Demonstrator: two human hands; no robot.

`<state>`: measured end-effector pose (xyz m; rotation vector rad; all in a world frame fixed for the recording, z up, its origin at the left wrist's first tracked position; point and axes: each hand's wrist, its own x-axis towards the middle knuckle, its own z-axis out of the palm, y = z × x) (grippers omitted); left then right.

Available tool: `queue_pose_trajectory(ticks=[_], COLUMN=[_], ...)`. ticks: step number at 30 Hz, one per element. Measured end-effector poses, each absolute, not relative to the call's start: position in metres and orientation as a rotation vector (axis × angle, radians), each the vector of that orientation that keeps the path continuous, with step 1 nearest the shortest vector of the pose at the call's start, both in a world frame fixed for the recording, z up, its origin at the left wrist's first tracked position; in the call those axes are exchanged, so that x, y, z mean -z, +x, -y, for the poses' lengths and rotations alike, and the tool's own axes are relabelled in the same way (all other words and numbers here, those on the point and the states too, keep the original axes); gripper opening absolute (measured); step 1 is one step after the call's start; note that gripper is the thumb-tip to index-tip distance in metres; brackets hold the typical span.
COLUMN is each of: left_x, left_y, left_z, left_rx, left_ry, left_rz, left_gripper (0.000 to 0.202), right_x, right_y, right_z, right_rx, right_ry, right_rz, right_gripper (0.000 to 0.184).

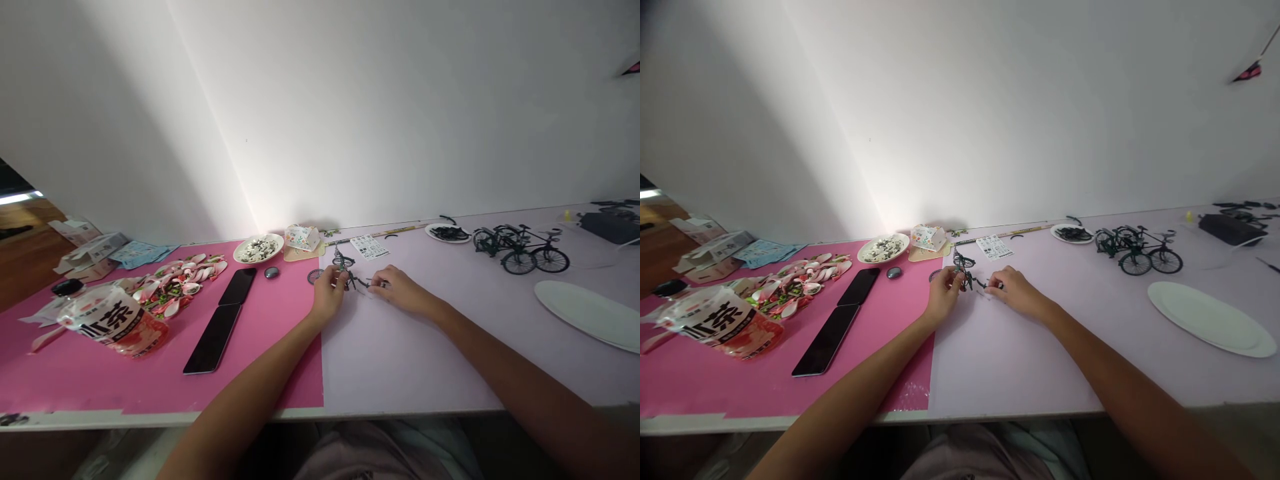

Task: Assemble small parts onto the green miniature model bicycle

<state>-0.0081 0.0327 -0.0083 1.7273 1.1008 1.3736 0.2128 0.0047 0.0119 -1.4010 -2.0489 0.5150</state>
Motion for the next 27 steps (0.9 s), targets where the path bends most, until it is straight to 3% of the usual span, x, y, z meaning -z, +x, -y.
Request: queue_pose_trajectory(ticks=[12, 27], left_x=[0.004, 0.008], left_y=[-0.007, -0.006], left_z=[-0.027, -0.026], left_rx=[-1.383, -1.329], left_ry=[1.768, 1.943], left_rz=[-1.141, -1.111], left_gripper=[0.021, 0.02], right_x=[-0.018, -0.01], right_y=[0.202, 0.196], right_z=[0.001, -0.001], right_rx=[-0.54, -0.577], right_ry=[-1.211, -1.111], right_rz=[1.86, 1.923], right_gripper=[0.031, 0.018])
